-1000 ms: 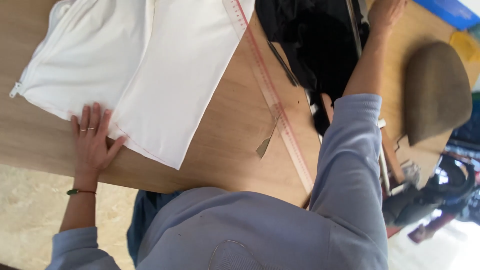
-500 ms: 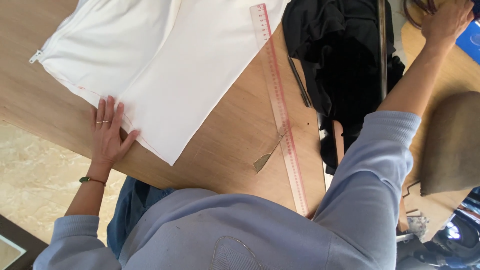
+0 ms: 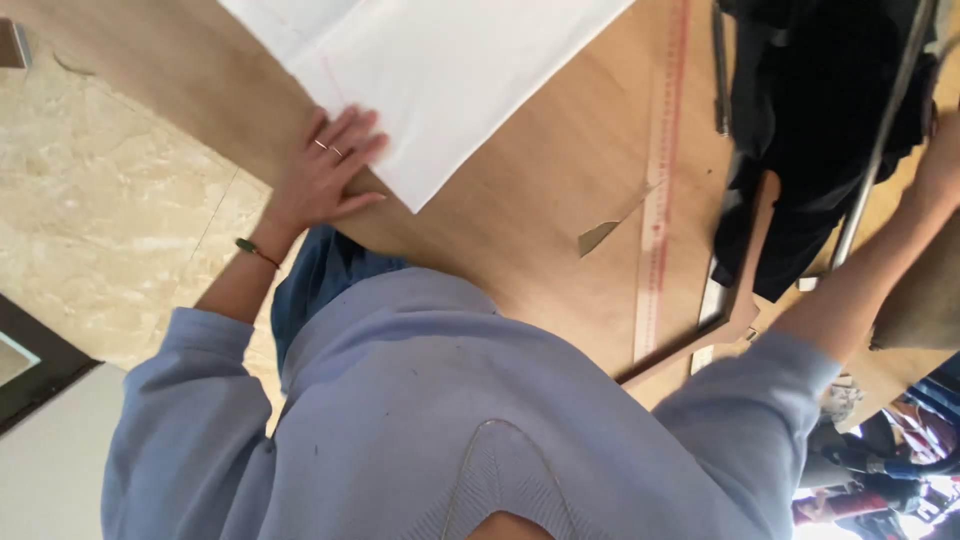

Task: The person marks a white fabric with a red pencil using a ruler, then cuts along the marked lines with scissors. The person folds and trims the fabric further, leaving cut pieces on the table.

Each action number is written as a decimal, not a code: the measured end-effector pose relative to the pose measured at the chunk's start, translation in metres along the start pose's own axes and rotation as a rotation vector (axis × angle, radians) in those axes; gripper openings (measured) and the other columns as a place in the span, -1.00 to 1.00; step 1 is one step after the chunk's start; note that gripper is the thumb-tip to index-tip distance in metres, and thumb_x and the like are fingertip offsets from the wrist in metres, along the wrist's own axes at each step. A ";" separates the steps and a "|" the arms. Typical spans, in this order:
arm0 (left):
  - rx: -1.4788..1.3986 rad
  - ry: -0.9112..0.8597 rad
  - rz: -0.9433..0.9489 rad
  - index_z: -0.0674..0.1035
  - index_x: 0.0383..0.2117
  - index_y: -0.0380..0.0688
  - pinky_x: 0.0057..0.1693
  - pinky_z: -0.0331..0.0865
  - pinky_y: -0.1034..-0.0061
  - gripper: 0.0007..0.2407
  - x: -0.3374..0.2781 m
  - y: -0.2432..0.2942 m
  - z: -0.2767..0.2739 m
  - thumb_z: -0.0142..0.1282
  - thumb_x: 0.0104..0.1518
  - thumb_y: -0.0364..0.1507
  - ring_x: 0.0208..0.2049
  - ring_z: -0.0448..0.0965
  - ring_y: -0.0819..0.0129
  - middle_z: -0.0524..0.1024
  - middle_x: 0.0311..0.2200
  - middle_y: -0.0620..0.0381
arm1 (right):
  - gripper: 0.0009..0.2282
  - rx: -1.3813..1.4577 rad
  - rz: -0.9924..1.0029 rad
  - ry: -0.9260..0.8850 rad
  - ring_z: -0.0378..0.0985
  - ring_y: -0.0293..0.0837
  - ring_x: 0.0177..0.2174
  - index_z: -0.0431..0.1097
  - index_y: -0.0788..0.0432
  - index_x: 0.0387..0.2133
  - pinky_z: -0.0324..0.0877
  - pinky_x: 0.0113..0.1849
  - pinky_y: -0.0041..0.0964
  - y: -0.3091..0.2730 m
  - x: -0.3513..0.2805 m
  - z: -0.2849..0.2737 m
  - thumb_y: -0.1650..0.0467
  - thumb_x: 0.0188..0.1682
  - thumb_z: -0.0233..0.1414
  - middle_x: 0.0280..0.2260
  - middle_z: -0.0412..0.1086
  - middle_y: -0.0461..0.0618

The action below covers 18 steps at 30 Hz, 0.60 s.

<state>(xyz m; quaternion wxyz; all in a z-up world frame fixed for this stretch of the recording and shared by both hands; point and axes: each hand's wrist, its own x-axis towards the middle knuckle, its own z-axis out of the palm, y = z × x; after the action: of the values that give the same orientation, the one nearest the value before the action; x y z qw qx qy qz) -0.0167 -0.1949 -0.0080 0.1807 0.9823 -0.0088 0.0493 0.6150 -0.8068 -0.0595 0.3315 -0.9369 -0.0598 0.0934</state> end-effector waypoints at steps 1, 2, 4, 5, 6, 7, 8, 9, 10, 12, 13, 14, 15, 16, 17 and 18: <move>-0.034 0.064 0.031 0.41 0.31 -0.23 0.44 0.00 -0.08 -0.45 -0.008 0.005 0.004 0.09 0.34 -0.09 0.39 0.23 -0.13 0.26 0.37 -0.15 | -0.67 0.091 0.102 0.119 -0.06 -0.30 -0.42 -0.04 -0.09 -0.47 0.00 -0.34 -0.26 -0.028 -0.049 -0.003 0.40 0.14 0.06 -0.46 -0.07 -0.26; -0.069 0.122 0.066 0.47 0.23 -0.27 0.42 0.07 -0.08 -0.49 -0.015 0.010 0.007 0.15 0.31 -0.11 0.34 0.32 -0.18 0.35 0.31 -0.20 | -0.76 0.182 0.212 0.239 0.07 -0.28 -0.35 0.16 -0.10 -0.44 0.14 -0.29 -0.28 -0.067 -0.094 0.001 0.38 -0.02 0.17 -0.40 0.12 -0.27; -0.098 0.169 0.025 0.52 0.13 -0.25 0.41 0.09 -0.05 -0.62 -0.029 0.027 0.009 0.14 0.34 -0.22 0.30 0.38 -0.13 0.40 0.26 -0.16 | -0.77 0.249 -0.017 0.098 0.04 -0.26 -0.39 0.11 -0.02 -0.38 0.14 -0.28 -0.28 -0.089 -0.163 0.008 0.45 0.10 0.09 -0.44 0.06 -0.20; -0.127 0.217 -0.007 0.56 0.03 -0.22 0.39 0.11 -0.02 -0.75 -0.034 0.036 0.011 0.12 0.37 -0.32 0.26 0.44 -0.08 0.45 0.21 -0.12 | -0.77 0.316 -0.247 -0.030 0.01 -0.24 -0.42 0.07 0.07 -0.33 0.13 -0.27 -0.28 -0.099 -0.197 0.010 0.52 0.21 0.02 -0.47 0.00 -0.14; -0.130 0.214 -0.006 0.56 0.03 -0.22 0.39 0.11 -0.02 -0.75 -0.035 0.041 0.008 0.12 0.37 -0.32 0.26 0.44 -0.08 0.45 0.21 -0.12 | -0.77 0.315 -0.244 -0.030 0.01 -0.24 -0.42 0.07 0.07 -0.33 0.13 -0.27 -0.28 -0.127 -0.227 0.019 0.52 0.21 0.02 -0.47 0.00 -0.14; -0.164 0.280 -0.059 0.55 0.00 -0.25 0.28 0.26 0.05 -0.80 -0.035 0.047 0.006 0.14 0.34 -0.43 0.18 0.50 -0.05 0.49 0.10 -0.08 | -0.82 0.401 -0.257 -0.270 0.21 -0.29 -0.40 0.22 0.06 -0.31 0.18 -0.26 -0.38 -0.155 -0.255 0.029 0.29 0.13 0.07 -0.42 0.20 -0.15; -0.204 0.345 -0.110 0.54 -0.02 -0.27 0.16 0.42 0.12 -0.83 -0.034 0.054 0.005 0.16 0.31 -0.54 0.10 0.56 -0.01 0.53 -0.01 -0.05 | -0.67 0.480 -0.268 -0.508 0.41 -0.33 -0.37 0.37 0.04 -0.29 0.22 -0.24 -0.49 -0.181 -0.285 0.035 0.06 0.04 0.12 -0.38 0.39 -0.17; -0.212 0.342 -0.106 0.54 -0.02 -0.27 0.16 0.42 0.12 -0.83 -0.032 0.057 0.002 0.16 0.31 -0.54 0.10 0.56 -0.01 0.53 -0.01 -0.05 | -0.67 0.475 -0.261 -0.504 0.41 -0.33 -0.37 0.37 0.04 -0.29 0.22 -0.24 -0.49 -0.191 -0.309 0.052 0.06 0.04 0.12 -0.38 0.39 -0.17; -0.308 0.308 -0.271 0.53 0.02 -0.24 0.15 0.40 0.18 -0.81 -0.032 0.062 -0.002 0.14 0.33 -0.52 0.06 0.55 0.02 0.54 0.01 -0.04 | -0.55 0.584 -0.304 -0.617 0.35 -0.32 -0.31 0.21 0.04 -0.01 0.25 -0.20 -0.43 -0.199 -0.336 0.068 0.04 0.05 0.09 -0.20 0.32 -0.13; -0.405 0.268 -0.422 0.51 0.06 -0.20 0.14 0.38 0.23 -0.79 -0.029 0.065 -0.005 0.11 0.35 -0.50 0.03 0.54 0.04 0.54 0.03 -0.04 | -0.37 0.694 -0.344 -0.715 0.29 -0.31 -0.25 0.05 0.04 0.28 0.28 -0.15 -0.38 -0.242 -0.379 0.094 0.02 0.05 0.05 -0.03 0.24 -0.10; -0.662 0.238 -0.601 0.46 0.12 -0.20 0.03 0.46 0.28 -0.75 -0.027 0.063 -0.005 0.09 0.36 -0.46 -0.09 0.62 0.09 0.56 0.00 -0.10 | -0.34 0.601 -0.185 -0.862 0.38 -0.25 -0.29 0.20 0.13 0.07 0.41 -0.20 -0.25 -0.278 -0.394 0.106 -0.11 -0.08 -0.02 -0.16 0.32 0.00; -0.924 0.190 -0.791 0.41 0.19 -0.19 -0.07 0.54 0.33 -0.70 -0.030 0.067 -0.005 0.06 0.37 -0.43 -0.22 0.69 0.14 0.58 -0.04 -0.17 | -0.21 0.499 -0.008 -1.010 0.47 -0.19 -0.34 0.36 0.21 -0.13 0.54 -0.25 -0.12 -0.311 -0.413 0.115 -0.26 -0.22 -0.09 -0.30 0.39 0.10; -0.932 0.177 -0.792 0.41 0.19 -0.19 -0.07 0.54 0.33 -0.70 -0.032 0.072 -0.001 0.06 0.37 -0.43 -0.22 0.69 0.14 0.58 -0.04 -0.17 | -0.21 0.498 0.007 -1.006 0.47 -0.19 -0.34 0.36 0.21 -0.13 0.54 -0.25 -0.12 -0.303 -0.421 0.124 -0.26 -0.22 -0.09 -0.30 0.39 0.10; -1.065 0.102 -0.836 0.46 0.15 -0.17 -0.13 0.55 0.42 -0.71 -0.032 0.075 0.003 0.06 0.36 -0.37 -0.25 0.71 0.19 0.62 -0.10 -0.12 | -0.31 0.555 -0.016 -1.153 0.32 -0.25 -0.42 0.33 0.21 -0.18 0.40 -0.36 -0.29 -0.296 -0.426 0.134 -0.19 -0.10 -0.15 -0.35 0.31 0.03; -1.198 0.025 -0.877 0.51 0.12 -0.14 -0.19 0.57 0.52 -0.71 -0.031 0.078 0.007 0.07 0.36 -0.30 -0.28 0.73 0.23 0.66 -0.16 -0.07 | -0.39 0.612 -0.039 -1.301 0.16 -0.31 -0.51 0.31 0.21 -0.24 0.27 -0.47 -0.46 -0.289 -0.430 0.145 -0.13 0.02 -0.20 -0.40 0.23 -0.05; -1.201 0.025 -0.873 0.51 0.12 -0.14 -0.19 0.57 0.52 -0.71 -0.031 0.076 0.013 0.07 0.36 -0.30 -0.28 0.73 0.23 0.66 -0.16 -0.07 | -0.39 0.609 -0.040 -1.298 0.16 -0.31 -0.51 0.31 0.21 -0.24 0.27 -0.47 -0.46 -0.288 -0.428 0.139 -0.13 0.02 -0.20 -0.40 0.23 -0.05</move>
<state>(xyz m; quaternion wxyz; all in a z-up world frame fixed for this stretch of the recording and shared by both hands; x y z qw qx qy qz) -0.0491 -0.2703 0.0038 0.6899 0.6278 0.3593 -0.0292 0.1534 -0.5734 0.0745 0.4774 -0.5571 -0.2332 0.6383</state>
